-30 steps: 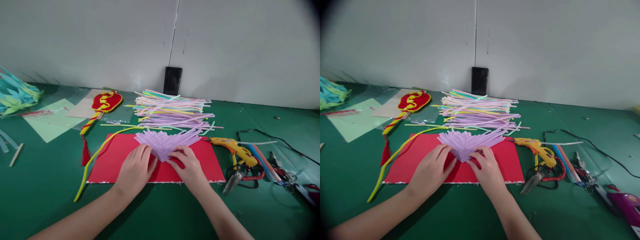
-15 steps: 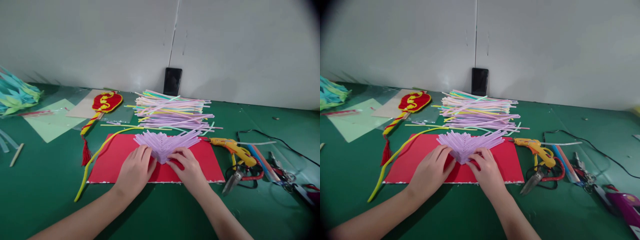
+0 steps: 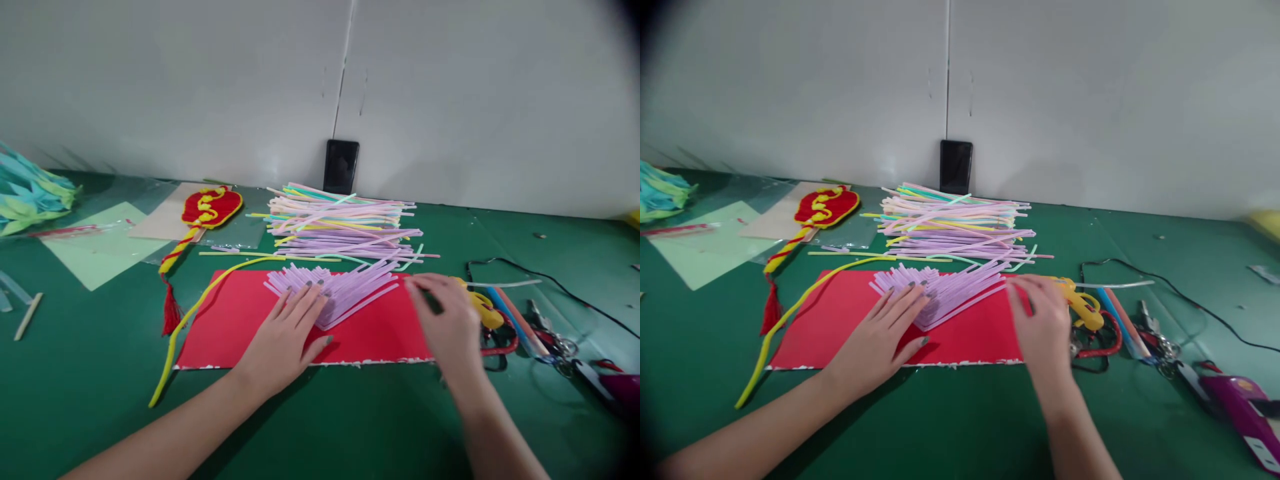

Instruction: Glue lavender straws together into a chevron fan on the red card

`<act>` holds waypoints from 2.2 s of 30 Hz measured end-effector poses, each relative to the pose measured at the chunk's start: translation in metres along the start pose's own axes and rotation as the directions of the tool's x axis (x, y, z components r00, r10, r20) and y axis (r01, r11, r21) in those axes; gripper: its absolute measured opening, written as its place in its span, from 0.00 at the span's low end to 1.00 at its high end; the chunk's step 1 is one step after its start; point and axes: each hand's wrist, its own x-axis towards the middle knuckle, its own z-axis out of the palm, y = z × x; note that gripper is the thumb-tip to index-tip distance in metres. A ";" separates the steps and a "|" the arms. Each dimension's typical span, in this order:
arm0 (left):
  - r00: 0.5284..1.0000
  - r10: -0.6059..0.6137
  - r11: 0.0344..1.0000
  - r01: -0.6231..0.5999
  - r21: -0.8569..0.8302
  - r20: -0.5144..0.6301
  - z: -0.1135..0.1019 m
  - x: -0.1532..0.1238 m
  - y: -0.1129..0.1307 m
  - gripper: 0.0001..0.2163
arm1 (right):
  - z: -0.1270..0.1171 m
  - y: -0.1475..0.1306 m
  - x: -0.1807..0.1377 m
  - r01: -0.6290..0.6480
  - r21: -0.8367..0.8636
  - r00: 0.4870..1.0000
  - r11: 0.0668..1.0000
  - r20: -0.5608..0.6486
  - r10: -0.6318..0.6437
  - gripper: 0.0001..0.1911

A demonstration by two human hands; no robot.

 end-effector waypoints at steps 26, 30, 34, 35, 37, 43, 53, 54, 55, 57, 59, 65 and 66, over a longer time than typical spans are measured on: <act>0.994 -0.053 0.985 0.067 -0.160 0.091 0.003 -0.001 0.000 0.22 | -0.039 0.096 0.021 -0.450 -0.482 0.813 0.751 0.126 0.568 0.36; 0.995 -0.059 0.983 0.072 -0.166 0.083 0.003 -0.001 0.000 0.21 | -0.049 0.067 0.023 -0.504 -0.400 0.835 0.766 0.002 0.550 0.37; 0.995 -0.060 0.984 0.072 -0.163 0.077 0.001 0.000 0.000 0.20 | -0.044 0.029 0.013 -0.469 -0.359 0.863 0.807 0.007 0.505 0.35; 0.995 -0.061 0.984 0.072 -0.160 0.075 0.001 0.000 0.000 0.20 | -0.040 0.021 0.008 -0.444 -0.361 0.874 0.820 0.025 0.485 0.34; 0.996 -0.059 0.985 0.069 -0.161 0.064 0.001 0.000 0.000 0.20 | -0.029 0.012 -0.004 -0.386 -0.353 0.902 0.852 0.050 0.429 0.33; 0.998 -0.056 0.972 0.060 -0.226 0.024 0.000 0.000 -0.001 0.17 | -0.009 0.011 -0.027 -0.259 -0.227 0.943 0.939 0.152 0.297 0.24; 0.997 -0.076 0.942 0.062 -0.330 -0.029 -0.001 -0.001 -0.003 0.15 | -0.007 0.002 -0.030 -0.225 -0.292 0.908 0.929 0.282 0.309 0.26; 0.996 -0.086 0.936 0.071 -0.346 -0.028 -0.002 -0.001 -0.003 0.14 | -0.006 0.001 -0.030 -0.217 -0.295 0.912 0.931 0.279 0.301 0.26; 0.995 -0.092 0.930 0.076 -0.359 -0.027 -0.002 -0.001 -0.003 0.13 | -0.006 0.000 -0.030 -0.210 -0.299 0.915 0.931 0.276 0.295 0.26; 0.995 -0.093 0.925 0.077 -0.373 -0.024 -0.002 -0.001 -0.004 0.12 | -0.006 -0.002 -0.031 -0.200 -0.307 0.919 0.930 0.270 0.287 0.26; 0.996 -0.081 0.924 0.068 -0.376 -0.020 -0.002 -0.001 -0.004 0.12 | -0.005 -0.004 -0.032 -0.183 -0.314 0.923 0.931 0.271 0.273 0.25; 0.999 -0.051 0.915 0.042 -0.401 -0.011 -0.002 -0.002 -0.005 0.08 | -0.002 -0.013 -0.039 -0.044 -0.317 0.947 0.947 0.288 0.140 0.21; 0.999 -0.051 0.915 0.045 -0.401 -0.004 -0.002 -0.002 -0.005 0.08 | -0.002 -0.014 -0.039 -0.030 -0.321 0.949 0.947 0.289 0.128 0.21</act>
